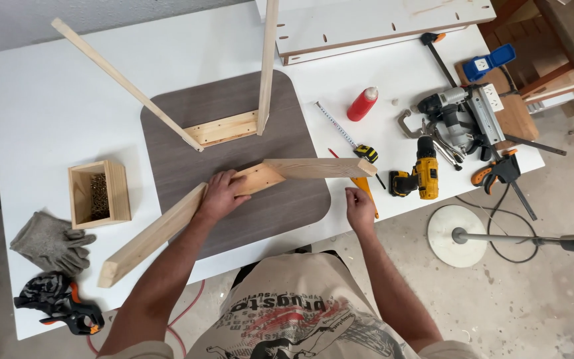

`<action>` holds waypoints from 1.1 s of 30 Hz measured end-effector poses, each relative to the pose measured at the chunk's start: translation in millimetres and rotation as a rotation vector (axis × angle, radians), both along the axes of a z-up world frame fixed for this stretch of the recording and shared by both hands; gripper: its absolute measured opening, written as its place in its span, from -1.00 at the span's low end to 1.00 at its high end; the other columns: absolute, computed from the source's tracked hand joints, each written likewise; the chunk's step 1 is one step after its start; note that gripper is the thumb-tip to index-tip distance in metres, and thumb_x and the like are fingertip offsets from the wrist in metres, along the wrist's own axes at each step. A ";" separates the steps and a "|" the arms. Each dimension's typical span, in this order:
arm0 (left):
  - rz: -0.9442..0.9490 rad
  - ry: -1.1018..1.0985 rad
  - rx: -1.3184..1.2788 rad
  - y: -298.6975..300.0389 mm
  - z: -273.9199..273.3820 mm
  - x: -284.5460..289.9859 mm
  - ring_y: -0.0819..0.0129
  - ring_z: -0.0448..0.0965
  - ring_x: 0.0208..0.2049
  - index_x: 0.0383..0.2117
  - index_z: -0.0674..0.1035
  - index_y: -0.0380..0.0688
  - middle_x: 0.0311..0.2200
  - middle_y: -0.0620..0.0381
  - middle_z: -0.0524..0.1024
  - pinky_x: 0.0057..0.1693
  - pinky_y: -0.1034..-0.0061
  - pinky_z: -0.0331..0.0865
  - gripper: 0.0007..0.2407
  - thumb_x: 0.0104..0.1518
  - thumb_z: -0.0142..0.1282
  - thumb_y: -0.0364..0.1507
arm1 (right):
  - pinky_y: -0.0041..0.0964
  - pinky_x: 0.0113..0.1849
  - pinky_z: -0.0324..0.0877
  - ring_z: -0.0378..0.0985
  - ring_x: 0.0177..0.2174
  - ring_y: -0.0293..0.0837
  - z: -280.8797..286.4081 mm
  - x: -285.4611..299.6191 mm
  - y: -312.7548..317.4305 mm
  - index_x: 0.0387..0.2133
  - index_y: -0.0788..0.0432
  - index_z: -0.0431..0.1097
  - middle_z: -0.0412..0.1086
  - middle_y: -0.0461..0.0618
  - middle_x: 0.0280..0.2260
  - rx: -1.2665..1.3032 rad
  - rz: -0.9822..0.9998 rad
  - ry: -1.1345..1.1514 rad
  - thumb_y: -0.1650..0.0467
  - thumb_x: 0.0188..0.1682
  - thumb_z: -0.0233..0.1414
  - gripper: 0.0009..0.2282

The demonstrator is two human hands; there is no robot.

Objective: Assembling a wooden furniture piece by measuring, applying glue, and drilling screws into the frame.

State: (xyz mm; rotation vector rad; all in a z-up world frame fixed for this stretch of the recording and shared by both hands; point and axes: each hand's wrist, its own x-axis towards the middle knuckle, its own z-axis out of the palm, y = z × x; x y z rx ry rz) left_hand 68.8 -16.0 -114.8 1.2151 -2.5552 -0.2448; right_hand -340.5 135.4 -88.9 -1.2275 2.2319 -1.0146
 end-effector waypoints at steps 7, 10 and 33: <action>0.162 0.181 -0.084 63.7 99.7 22.7 0.00 0.61 -0.06 0.06 0.63 0.24 -0.03 0.04 0.47 0.04 0.16 0.52 -0.51 -0.07 0.43 -0.08 | 0.06 -0.09 0.47 0.57 -0.14 0.23 79.1 -30.7 -115.5 -0.01 0.33 0.47 0.49 0.33 -0.17 -0.155 -0.050 -0.132 0.46 0.07 0.12 -0.75; 0.319 0.387 -0.039 107.8 159.4 30.0 -0.03 0.59 -0.04 0.09 0.65 0.17 -0.03 -0.03 0.46 0.06 0.20 0.51 -0.53 -0.04 0.47 -0.29 | -0.08 0.06 0.50 0.45 0.08 0.15 72.1 -49.2 -166.3 0.27 0.27 0.12 0.21 0.32 0.19 -0.127 -0.189 -0.395 0.47 0.01 0.23 -0.43; 1.066 1.686 0.068 353.1 302.0 43.7 0.34 0.52 0.08 0.35 0.35 0.03 0.12 0.24 0.48 0.16 0.38 0.54 -0.24 -0.04 0.30 -0.01 | -0.44 -0.19 0.47 0.44 -0.17 -0.25 136.1 -4.3 -120.6 -0.05 0.07 0.31 0.38 -0.08 -0.11 -0.240 0.335 -0.649 0.44 -0.17 0.27 -0.59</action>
